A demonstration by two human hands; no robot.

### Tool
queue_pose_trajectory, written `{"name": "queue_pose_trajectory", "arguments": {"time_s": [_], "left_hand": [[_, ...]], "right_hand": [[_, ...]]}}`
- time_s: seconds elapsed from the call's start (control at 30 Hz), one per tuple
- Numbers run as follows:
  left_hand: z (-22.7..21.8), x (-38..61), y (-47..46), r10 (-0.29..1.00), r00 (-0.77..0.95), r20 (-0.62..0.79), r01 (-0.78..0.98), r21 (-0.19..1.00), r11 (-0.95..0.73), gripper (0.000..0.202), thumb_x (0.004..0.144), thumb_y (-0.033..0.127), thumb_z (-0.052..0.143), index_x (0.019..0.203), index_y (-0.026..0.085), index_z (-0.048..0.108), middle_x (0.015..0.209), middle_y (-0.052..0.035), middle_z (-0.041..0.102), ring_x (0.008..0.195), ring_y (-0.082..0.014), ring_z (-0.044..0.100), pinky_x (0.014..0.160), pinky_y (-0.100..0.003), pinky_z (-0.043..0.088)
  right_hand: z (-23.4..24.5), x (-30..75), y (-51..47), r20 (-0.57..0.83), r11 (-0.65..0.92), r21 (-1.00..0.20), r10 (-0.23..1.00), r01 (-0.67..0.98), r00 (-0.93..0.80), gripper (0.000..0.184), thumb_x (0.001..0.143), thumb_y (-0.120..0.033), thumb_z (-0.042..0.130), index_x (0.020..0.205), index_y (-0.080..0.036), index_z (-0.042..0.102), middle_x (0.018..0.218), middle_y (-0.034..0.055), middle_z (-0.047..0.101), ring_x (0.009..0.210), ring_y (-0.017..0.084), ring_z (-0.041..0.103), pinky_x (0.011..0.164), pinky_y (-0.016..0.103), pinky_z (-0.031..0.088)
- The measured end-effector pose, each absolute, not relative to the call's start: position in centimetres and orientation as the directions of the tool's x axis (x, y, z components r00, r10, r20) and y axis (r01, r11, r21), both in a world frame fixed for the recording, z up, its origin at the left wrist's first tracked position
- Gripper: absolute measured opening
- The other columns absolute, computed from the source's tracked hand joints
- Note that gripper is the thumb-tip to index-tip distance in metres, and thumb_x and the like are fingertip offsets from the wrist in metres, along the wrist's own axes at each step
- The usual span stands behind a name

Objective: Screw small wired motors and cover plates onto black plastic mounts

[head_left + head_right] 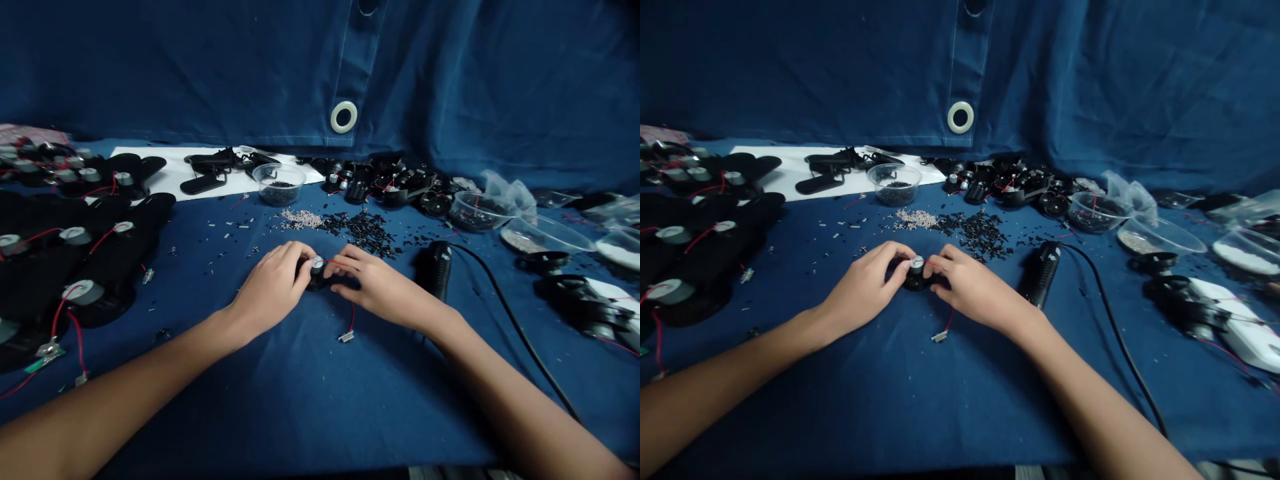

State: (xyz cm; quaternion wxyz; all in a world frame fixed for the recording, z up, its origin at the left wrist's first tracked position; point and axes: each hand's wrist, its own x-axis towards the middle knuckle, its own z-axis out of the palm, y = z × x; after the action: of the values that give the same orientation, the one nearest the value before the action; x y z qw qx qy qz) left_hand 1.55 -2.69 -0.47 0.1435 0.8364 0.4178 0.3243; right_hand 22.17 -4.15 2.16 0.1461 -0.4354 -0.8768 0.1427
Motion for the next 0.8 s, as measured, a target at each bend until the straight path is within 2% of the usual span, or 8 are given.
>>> {"name": "queue_pose_trajectory", "arguments": {"time_s": [0.17, 0.37, 0.43, 0.5, 0.57, 0.63, 0.73, 0.8], "left_hand": [[-0.9, 1.4, -2.9, 0.75, 0.534, 0.391, 0.557, 0.504, -0.66, 0.031, 0.086, 0.023, 0.057, 0.114, 0.02, 0.046, 0.111, -0.0052, 0.055, 0.105, -0.0209, 0.054, 0.091, -0.036, 0.045], [-0.7, 1.1, -2.6, 0.755, 0.559, 0.343, 0.556, 0.522, -0.647, 0.032, 0.09, 0.016, 0.043, 0.122, 0.021, 0.041, 0.12, -0.0078, 0.052, 0.106, -0.0207, 0.056, 0.091, -0.037, 0.046], [-0.1, 0.5, -1.9, 0.776, 0.529, 0.344, 0.613, 0.477, -0.629, 0.03, 0.091, 0.017, 0.041, 0.121, 0.02, 0.043, 0.121, -0.0084, 0.053, 0.107, -0.0218, 0.056, 0.092, -0.038, 0.046], [0.5, -0.1, -0.7, 0.804, 0.486, 0.342, 0.714, 0.375, -0.591, 0.025, 0.091, 0.018, 0.04, 0.115, 0.018, 0.048, 0.114, -0.0092, 0.056, 0.102, -0.0239, 0.058, 0.089, -0.04, 0.046], [1.3, -0.7, 0.8, 0.831, 0.459, 0.313, 0.801, 0.259, -0.54, 0.024, 0.09, 0.018, 0.041, 0.111, 0.015, 0.052, 0.106, -0.0107, 0.059, 0.094, -0.0259, 0.06, 0.083, -0.041, 0.047], [1.8, -0.8, 2.4, 0.844, 0.463, 0.272, 0.831, 0.2, -0.52, 0.025, 0.088, 0.017, 0.042, 0.109, 0.014, 0.055, 0.102, -0.0123, 0.061, 0.089, -0.0273, 0.061, 0.078, -0.041, 0.046], [1.7, -0.5, 4.6, 0.835, 0.491, 0.246, 0.816, 0.207, -0.541, 0.025, 0.085, 0.015, 0.045, 0.106, 0.013, 0.058, 0.098, -0.0135, 0.062, 0.085, -0.0276, 0.061, 0.073, -0.039, 0.045], [1.3, -0.3, 5.8, 0.832, 0.498, 0.247, 0.806, 0.223, -0.549, 0.022, 0.084, 0.014, 0.046, 0.1, 0.013, 0.061, 0.094, -0.0136, 0.063, 0.083, -0.027, 0.061, 0.073, -0.037, 0.044]], "right_hand": [[1.5, 22.1, -3.9, 0.137, 0.6, -0.33, 0.794, 0.729, -0.592, 0.019, 0.086, -0.014, 0.051, 0.104, -0.016, 0.05, 0.1, 0.007, 0.051, 0.09, 0.017, 0.054, 0.083, 0.034, 0.049], [2.1, 22.2, -4.0, 0.107, 0.558, -0.393, 0.817, 0.731, -0.567, 0.017, 0.085, -0.011, 0.05, 0.1, -0.018, 0.053, 0.094, 0.0047, 0.056, 0.082, 0.014, 0.056, 0.077, 0.031, 0.048], [3.1, 22.4, -4.1, 0.092, 0.539, -0.423, 0.825, 0.729, -0.557, 0.018, 0.086, -0.017, 0.052, 0.104, -0.019, 0.054, 0.097, 0.0041, 0.058, 0.087, 0.014, 0.057, 0.079, 0.03, 0.047], [4.2, 23.1, -4.2, 0.096, 0.492, -0.469, 0.854, 0.734, -0.511, 0.019, 0.088, -0.026, 0.053, 0.106, -0.021, 0.055, 0.098, 0.0031, 0.06, 0.088, 0.014, 0.057, 0.08, 0.028, 0.046], [5.0, 24.4, -4.6, 0.135, 0.386, -0.49, 0.919, 0.782, -0.37, 0.021, 0.089, -0.036, 0.052, 0.104, -0.022, 0.056, 0.094, 0.0026, 0.062, 0.084, 0.014, 0.058, 0.076, 0.028, 0.046], [4.8, 26.5, -5.2, 0.215, 0.2, -0.451, 0.97, 0.87, -0.112, 0.03, 0.088, -0.046, 0.05, 0.101, -0.02, 0.056, 0.087, 0.0037, 0.062, 0.077, 0.016, 0.059, 0.071, 0.029, 0.045], [3.0, 30.0, -6.5, 0.36, -0.155, -0.334, 0.891, 0.93, 0.278, 0.045, 0.085, -0.054, 0.047, 0.108, -0.016, 0.054, 0.088, 0.0099, 0.06, 0.082, 0.024, 0.059, 0.072, 0.035, 0.044], [1.5, 31.9, -7.5, 0.319, -0.324, -0.338, 0.843, 0.883, 0.432, 0.061, 0.083, -0.06, 0.044, 0.115, -0.01, 0.051, 0.089, 0.0152, 0.06, 0.087, 0.03, 0.058, 0.074, 0.038, 0.045]]}}
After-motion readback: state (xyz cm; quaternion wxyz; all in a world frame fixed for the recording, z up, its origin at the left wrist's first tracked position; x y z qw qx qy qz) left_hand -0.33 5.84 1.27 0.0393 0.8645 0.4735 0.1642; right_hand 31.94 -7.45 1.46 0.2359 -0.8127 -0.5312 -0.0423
